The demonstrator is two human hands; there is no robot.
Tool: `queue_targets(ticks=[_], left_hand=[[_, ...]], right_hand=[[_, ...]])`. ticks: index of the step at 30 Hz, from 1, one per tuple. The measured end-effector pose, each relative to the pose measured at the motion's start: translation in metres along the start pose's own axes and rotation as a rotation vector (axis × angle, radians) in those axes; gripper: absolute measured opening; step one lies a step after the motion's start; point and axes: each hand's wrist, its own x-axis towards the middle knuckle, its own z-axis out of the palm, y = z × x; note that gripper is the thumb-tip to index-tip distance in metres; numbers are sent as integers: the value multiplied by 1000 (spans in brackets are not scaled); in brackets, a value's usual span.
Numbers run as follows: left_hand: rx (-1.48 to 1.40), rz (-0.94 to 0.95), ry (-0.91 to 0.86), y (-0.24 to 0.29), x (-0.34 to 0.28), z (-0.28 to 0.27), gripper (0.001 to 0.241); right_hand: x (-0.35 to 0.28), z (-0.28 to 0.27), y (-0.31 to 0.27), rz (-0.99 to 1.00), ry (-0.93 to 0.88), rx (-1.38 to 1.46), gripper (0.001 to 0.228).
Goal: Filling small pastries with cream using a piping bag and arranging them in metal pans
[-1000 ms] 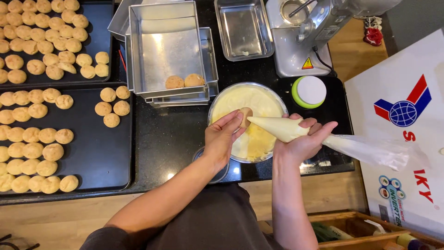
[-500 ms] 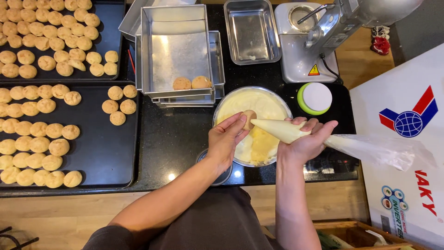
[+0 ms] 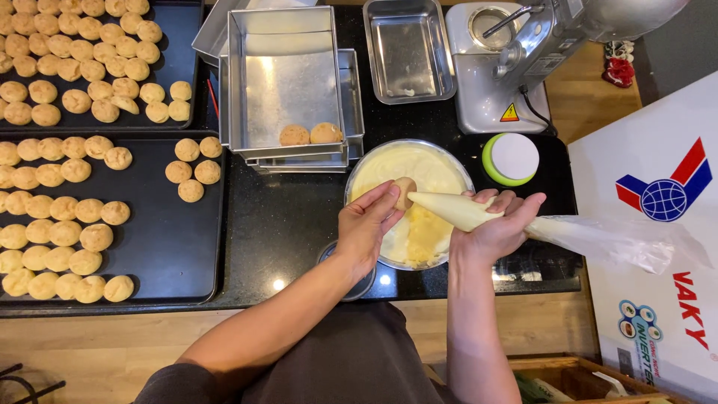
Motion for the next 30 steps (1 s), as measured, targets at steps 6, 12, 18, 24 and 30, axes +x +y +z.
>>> queue_targets(ticks=[6,12,18,24,30], left_hand=[[-8,5,-4,-1,0,-1,49],[-4,20,-7,-3,1,-2,47],[5,22,9,-1,-3,-2,49],[21,31,5,-6,-2,-4,49],[7,29,22,-7,-5,-4,48]], right_hand=[[0,0,-2,-5,-4,-17,58],[0,-1,-1,17,6,-9,57],[0,-6,-1,22,-29,-13,57],[11,-18,5,48,-86,11,57],[11,-23,6,50,-130,5,58]])
